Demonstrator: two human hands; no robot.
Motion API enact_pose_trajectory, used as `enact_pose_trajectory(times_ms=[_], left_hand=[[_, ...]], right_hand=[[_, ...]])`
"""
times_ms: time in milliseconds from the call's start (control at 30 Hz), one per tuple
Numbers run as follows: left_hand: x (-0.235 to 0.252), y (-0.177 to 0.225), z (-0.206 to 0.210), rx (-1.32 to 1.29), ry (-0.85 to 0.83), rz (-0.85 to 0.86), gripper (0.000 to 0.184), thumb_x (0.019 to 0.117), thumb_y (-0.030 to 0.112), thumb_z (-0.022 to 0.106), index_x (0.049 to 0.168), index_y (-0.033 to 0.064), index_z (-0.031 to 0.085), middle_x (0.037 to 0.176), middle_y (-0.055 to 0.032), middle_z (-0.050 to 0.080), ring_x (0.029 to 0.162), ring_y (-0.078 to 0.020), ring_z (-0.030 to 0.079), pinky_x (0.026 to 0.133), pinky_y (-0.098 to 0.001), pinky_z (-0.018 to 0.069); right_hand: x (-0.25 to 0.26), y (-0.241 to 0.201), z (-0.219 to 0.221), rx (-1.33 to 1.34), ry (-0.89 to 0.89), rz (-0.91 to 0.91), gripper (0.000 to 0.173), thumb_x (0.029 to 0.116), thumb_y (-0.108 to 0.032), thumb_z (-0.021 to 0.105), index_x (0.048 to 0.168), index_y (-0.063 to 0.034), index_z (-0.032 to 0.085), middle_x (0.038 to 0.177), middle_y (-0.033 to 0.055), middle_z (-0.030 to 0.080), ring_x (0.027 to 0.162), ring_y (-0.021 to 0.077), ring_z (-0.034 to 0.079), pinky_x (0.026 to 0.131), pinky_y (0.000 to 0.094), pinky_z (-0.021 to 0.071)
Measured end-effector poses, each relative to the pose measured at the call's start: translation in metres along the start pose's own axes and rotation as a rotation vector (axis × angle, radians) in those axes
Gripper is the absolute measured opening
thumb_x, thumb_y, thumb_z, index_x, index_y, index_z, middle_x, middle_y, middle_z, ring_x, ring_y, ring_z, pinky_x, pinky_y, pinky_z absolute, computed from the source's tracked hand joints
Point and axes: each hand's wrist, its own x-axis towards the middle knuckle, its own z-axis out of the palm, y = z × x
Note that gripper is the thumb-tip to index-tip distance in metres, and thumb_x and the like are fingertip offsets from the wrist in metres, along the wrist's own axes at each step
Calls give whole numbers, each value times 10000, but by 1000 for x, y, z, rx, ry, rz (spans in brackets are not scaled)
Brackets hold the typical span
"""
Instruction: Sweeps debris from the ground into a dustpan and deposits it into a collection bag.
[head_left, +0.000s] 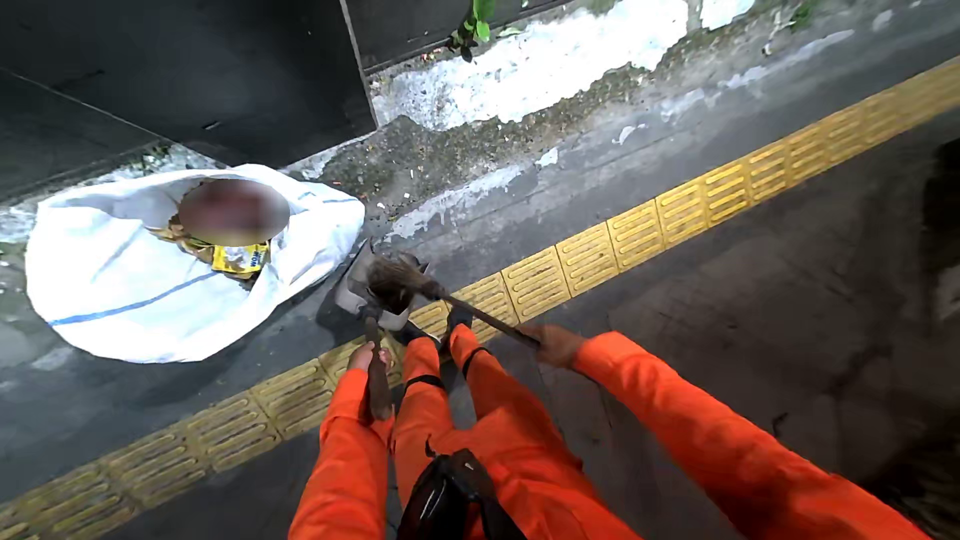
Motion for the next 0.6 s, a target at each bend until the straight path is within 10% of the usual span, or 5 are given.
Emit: enact_pose_trajectory(times_ms=[100,167,267,433,600], left_hand=[[-16,-12,-10,-64,-117,10,345,1117,306,214,988,74,435,601,-9,428,392,-67,420,353,-181,381],[-48,-25,-25,-141,-210,-26,375,1111,321,195,988,73,448,609,-2,451,389,-52,434,346,-161,379],[-116,-37,-36,-294,-366,-102,411,1101,363,192,980,82,467,637,2,502,408,-42,494,354,-145,421],[-243,-49,-19,-357,-596,-102,391,1077,281,200,972,56,502,714,-19,564,477,-46,565,425,-137,493],[-372,-66,59,-181,-660,222,441,1105,246,167,924,68,527,708,-9,589,581,-59,607,548,-160,531]], right_hand=[[-105,33,37,293,64,39,751,989,-82,620,1641,-249,285,1356,189,624,961,294,695,857,509,573],[-156,45,66,553,93,85,764,1014,-100,576,1657,-292,209,1121,173,653,607,221,584,558,425,535],[-182,48,68,761,151,13,723,1029,-124,501,1660,-294,191,876,111,624,509,175,513,475,362,491],[-125,5,9,739,318,-485,416,1022,-301,420,1239,13,586,934,94,686,771,179,676,706,387,582],[-66,-96,-21,497,471,-896,1090,663,-397,931,1452,92,361,1467,238,520,1332,242,560,1104,377,487]])
